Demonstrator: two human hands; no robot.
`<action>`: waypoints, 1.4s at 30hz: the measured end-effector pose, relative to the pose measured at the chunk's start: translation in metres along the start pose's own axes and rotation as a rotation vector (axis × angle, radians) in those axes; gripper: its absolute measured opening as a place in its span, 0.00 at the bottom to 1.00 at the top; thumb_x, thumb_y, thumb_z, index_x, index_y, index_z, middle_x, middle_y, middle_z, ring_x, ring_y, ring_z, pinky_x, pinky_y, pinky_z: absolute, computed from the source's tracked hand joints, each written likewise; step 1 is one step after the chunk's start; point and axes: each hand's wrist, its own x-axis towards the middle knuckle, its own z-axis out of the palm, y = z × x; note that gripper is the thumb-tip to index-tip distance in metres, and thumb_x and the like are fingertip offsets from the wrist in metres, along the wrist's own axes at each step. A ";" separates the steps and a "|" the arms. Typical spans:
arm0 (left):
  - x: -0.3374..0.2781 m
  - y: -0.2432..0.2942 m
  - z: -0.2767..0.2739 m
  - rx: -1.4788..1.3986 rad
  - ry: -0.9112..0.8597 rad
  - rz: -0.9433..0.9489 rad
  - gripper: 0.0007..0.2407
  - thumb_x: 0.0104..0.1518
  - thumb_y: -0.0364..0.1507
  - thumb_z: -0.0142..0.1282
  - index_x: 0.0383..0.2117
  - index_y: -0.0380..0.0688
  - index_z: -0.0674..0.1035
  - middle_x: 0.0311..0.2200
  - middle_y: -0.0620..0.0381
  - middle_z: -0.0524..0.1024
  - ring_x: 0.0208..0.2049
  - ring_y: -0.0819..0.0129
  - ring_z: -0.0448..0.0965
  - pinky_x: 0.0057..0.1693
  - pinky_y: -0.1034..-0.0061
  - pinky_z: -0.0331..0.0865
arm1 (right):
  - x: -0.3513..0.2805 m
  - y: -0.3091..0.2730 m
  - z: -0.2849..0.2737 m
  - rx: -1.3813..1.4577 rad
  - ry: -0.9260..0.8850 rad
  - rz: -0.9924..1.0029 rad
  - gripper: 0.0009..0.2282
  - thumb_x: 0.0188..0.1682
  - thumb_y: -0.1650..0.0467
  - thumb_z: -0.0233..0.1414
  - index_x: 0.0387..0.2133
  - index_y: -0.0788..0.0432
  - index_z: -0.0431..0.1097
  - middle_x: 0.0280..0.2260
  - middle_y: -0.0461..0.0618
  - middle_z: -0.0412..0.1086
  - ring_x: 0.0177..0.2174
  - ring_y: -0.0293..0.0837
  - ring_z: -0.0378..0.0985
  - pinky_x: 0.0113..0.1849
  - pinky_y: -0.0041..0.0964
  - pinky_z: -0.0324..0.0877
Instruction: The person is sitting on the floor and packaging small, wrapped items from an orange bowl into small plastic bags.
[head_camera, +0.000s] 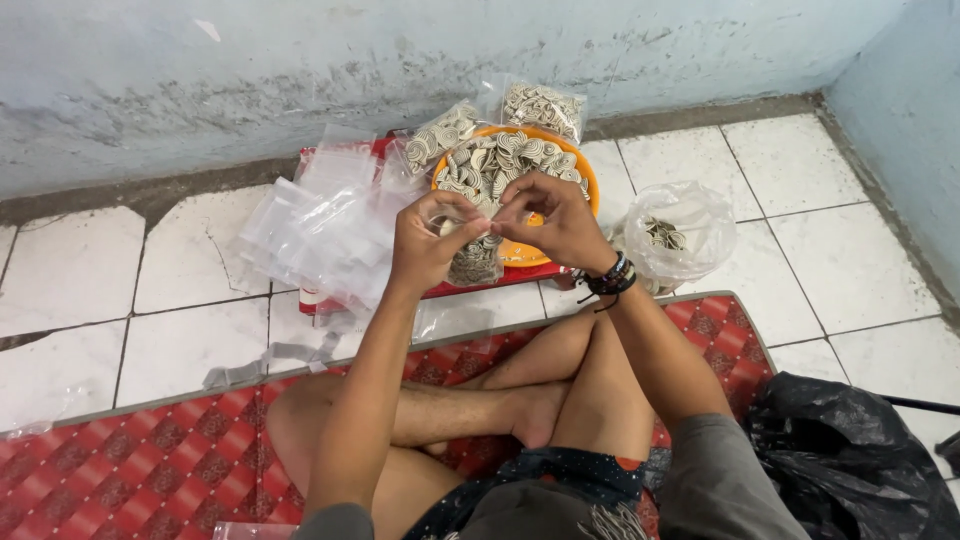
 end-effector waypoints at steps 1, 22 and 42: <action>0.001 0.000 -0.001 0.000 -0.001 0.001 0.13 0.46 0.24 0.77 0.34 0.37 0.84 0.27 0.54 0.84 0.31 0.77 0.83 0.44 0.82 0.77 | 0.000 0.004 0.000 0.000 0.001 -0.001 0.15 0.40 0.83 0.67 0.39 0.66 0.72 0.28 0.57 0.78 0.29 0.42 0.78 0.38 0.37 0.75; -0.018 0.012 -0.008 0.064 0.043 -0.055 0.10 0.50 0.27 0.76 0.31 0.36 0.85 0.35 0.49 0.83 0.36 0.68 0.84 0.44 0.75 0.79 | -0.033 0.009 0.004 0.138 0.167 0.001 0.17 0.42 0.82 0.67 0.39 0.62 0.66 0.29 0.57 0.79 0.29 0.38 0.77 0.37 0.32 0.73; -0.020 0.036 -0.005 0.220 -0.113 0.091 0.09 0.51 0.25 0.75 0.23 0.32 0.83 0.27 0.46 0.77 0.36 0.56 0.86 0.45 0.70 0.79 | -0.040 -0.036 0.026 -0.299 0.107 -0.107 0.11 0.43 0.78 0.65 0.39 0.60 0.75 0.26 0.52 0.79 0.27 0.51 0.84 0.36 0.43 0.77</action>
